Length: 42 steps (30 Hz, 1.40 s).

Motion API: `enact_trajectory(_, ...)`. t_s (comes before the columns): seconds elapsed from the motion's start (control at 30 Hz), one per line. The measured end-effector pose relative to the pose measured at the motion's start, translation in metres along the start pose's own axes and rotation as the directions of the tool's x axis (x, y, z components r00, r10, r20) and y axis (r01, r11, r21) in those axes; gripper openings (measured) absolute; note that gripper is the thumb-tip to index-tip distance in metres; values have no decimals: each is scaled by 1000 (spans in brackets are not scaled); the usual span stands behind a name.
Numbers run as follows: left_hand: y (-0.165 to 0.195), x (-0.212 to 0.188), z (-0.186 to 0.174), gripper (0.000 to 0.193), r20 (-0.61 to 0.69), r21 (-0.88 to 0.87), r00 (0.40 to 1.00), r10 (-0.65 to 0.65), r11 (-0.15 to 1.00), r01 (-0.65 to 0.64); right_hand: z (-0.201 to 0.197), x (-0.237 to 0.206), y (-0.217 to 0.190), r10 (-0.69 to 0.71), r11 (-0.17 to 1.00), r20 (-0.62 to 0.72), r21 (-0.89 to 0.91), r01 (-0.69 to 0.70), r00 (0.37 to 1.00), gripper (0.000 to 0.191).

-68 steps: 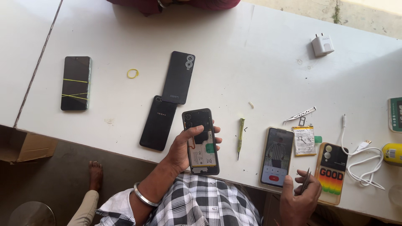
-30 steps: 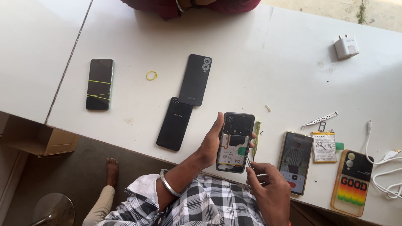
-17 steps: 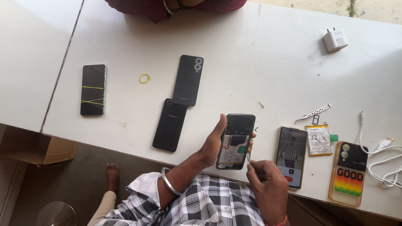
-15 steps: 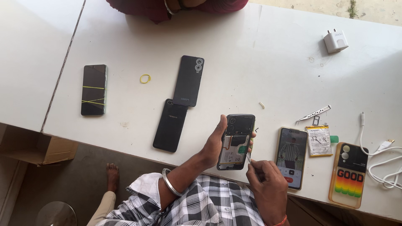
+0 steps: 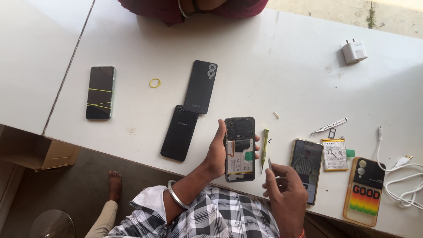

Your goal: The person disassembles a smartphone using a screwdriver and tweezers, removing the back cover and internal components. They then handle another smartphone, navigating its screen, before returning to the disassembled unit to continue removing parts.

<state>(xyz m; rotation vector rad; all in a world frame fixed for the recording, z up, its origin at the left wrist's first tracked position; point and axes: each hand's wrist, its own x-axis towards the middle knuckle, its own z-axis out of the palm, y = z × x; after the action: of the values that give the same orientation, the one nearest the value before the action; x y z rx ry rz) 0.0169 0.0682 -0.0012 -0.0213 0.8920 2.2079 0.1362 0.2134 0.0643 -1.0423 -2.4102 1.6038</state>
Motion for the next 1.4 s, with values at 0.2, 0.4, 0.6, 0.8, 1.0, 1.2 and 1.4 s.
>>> enact_trajectory(0.2, 21, -6, 10, 90, -58, -133, 998, -32, 991, 24, 2, 33, 3, -348, 829, -47, -482, 284, 936, 22)
enact_trajectory(0.4, 26, -13, 6, 89, -133, -84, 990, -39, 996, 28, -16, 85, -4, -351, 886, -160, -374, 272, 923, 31)
enact_trajectory(0.6, 21, -9, 4, 89, -139, -70, 988, -68, 996, 58, -8, 115, -23, -436, 799, -116, -507, 325, 892, 33)
enact_trajectory(0.8, 24, -10, 2, 87, -84, -16, 996, -16, 1000, 15, 7, 68, -34, -141, 949, 142, -263, 175, 980, 22)
enact_trajectory(1.0, 15, -10, -3, 86, -64, -102, 998, 0, 995, -7, 27, 29, -31, -91, 989, 208, -92, 112, 974, 25)
enact_trajectory(1.2, 7, -13, -8, 90, 57, -72, 997, 56, 996, -52, 28, 26, -25, 26, 988, 212, -152, 7, 977, 19)
enact_trajectory(1.4, 10, -16, -8, 56, 96, 409, 992, 77, 906, -110, 29, 25, -16, -151, 967, 155, -182, 178, 976, 16)
